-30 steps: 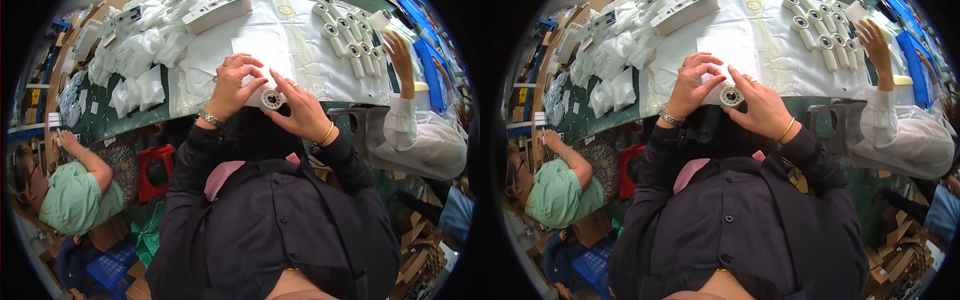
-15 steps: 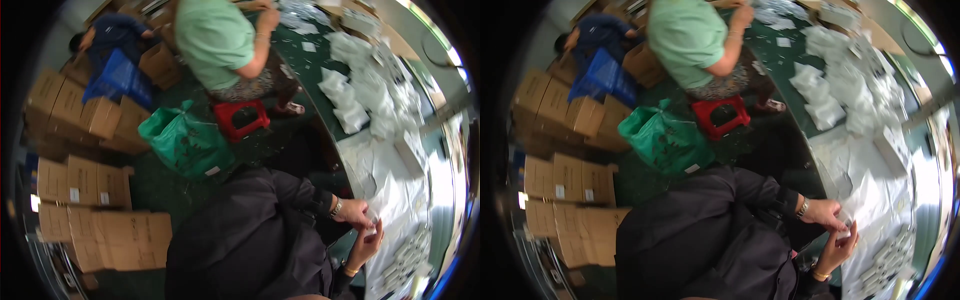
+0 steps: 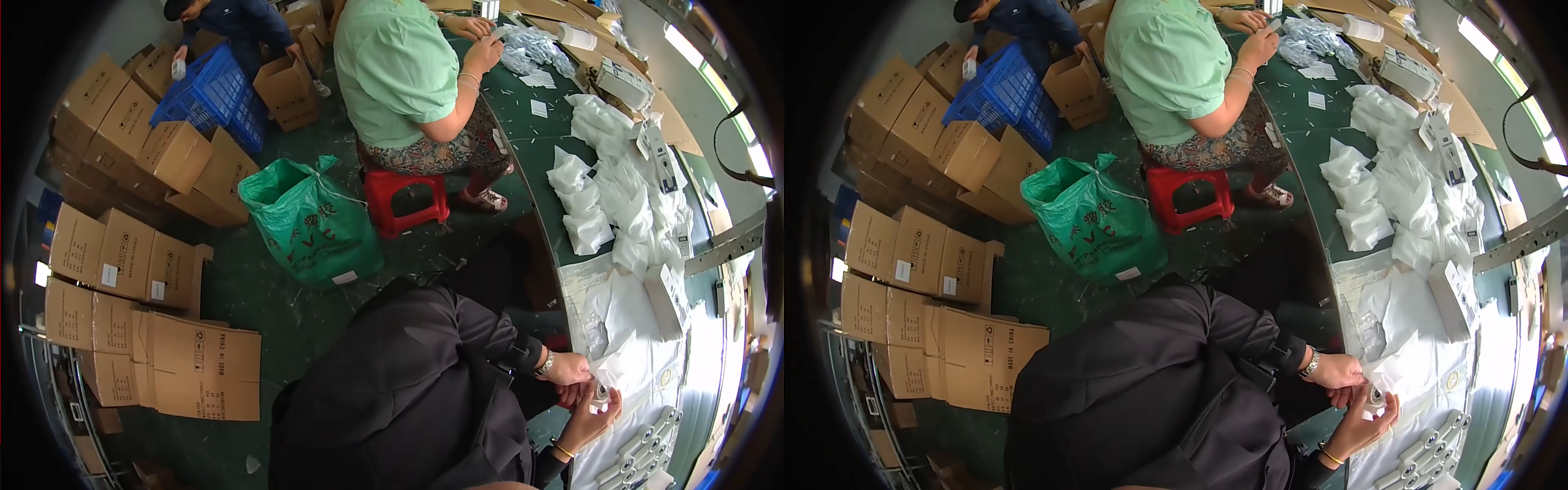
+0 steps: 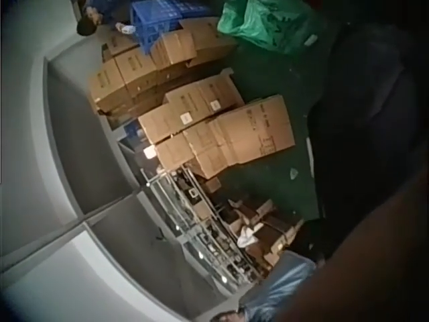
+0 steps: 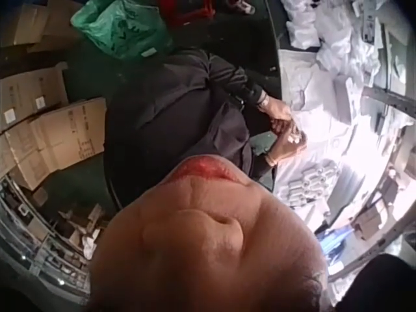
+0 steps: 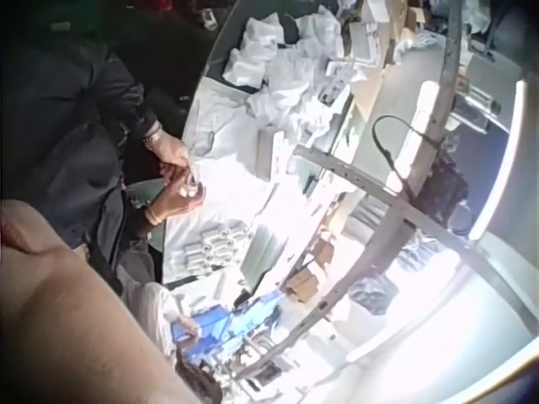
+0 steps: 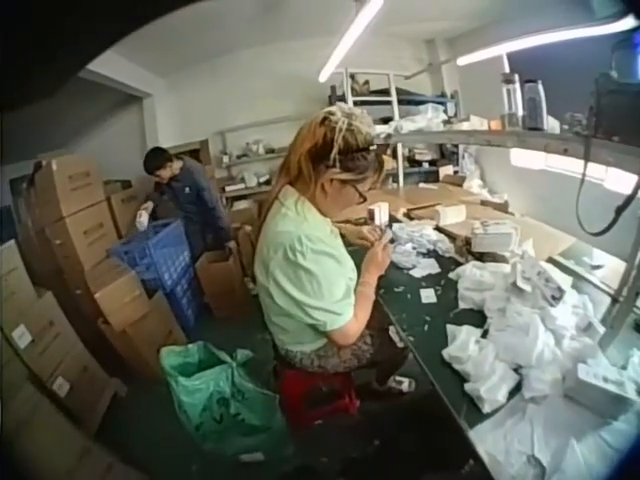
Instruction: Packaging small cylindrical objects into plastic bags at a factory workstation.
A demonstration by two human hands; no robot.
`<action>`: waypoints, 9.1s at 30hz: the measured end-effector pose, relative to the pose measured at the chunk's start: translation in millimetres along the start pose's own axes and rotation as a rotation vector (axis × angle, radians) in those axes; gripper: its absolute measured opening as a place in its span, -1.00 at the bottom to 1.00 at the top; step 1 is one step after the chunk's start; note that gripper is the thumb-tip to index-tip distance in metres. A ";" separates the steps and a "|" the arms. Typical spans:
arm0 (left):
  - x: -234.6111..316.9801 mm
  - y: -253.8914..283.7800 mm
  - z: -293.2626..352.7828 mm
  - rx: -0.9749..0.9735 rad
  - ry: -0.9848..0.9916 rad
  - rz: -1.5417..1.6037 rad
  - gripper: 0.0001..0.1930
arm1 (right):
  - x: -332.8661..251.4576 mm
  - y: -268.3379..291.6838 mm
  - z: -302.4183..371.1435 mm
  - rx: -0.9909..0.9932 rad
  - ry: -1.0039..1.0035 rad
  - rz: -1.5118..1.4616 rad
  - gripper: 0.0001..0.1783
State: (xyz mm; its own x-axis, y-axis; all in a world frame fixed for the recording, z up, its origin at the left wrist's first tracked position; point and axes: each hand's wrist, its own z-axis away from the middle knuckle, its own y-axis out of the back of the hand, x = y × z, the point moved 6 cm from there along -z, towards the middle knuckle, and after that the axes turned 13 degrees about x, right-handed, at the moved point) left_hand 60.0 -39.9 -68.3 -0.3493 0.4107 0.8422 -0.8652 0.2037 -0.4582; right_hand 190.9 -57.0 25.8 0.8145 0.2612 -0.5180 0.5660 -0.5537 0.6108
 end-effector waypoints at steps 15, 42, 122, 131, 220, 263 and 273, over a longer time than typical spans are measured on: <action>42.7 -2.0 33.2 0.179 -0.271 -0.455 -0.73 | 20.0 5.4 -8.0 -0.034 -0.120 0.362 -0.47; 73.1 18.8 34.0 0.212 0.003 -0.717 -0.65 | -26.6 35.6 28.7 0.050 0.037 -0.164 -0.87; 146.9 314.4 715.5 2.623 -1.295 0.067 -0.44 | -39.1 -8.0 -5.5 0.155 0.029 -0.738 -0.83; 65.1 314.7 832.0 2.554 -0.659 0.283 -0.06 | -50.1 -20.1 8.8 0.022 0.040 -0.710 -0.84; 129.5 19.6 58.6 0.056 -1.388 -1.419 -0.65 | -15.9 49.9 49.7 0.088 0.165 0.175 -0.50; 107.0 -30.9 13.9 0.341 -1.066 -1.202 -0.52 | 42.4 10.1 -9.4 0.170 -0.329 -0.164 -0.81; 144.8 62.9 -4.7 0.513 -0.633 -0.419 -0.52 | 38.0 70.7 13.5 0.402 -0.113 -0.089 -0.79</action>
State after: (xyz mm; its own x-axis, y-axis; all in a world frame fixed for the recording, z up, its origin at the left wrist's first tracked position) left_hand -43.3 36.5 23.5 0.0284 -0.2024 0.9789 -0.9664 -0.2558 -0.0249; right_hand 260.1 -96.9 41.1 0.7330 0.2456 -0.6344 0.5203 -0.8031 0.2902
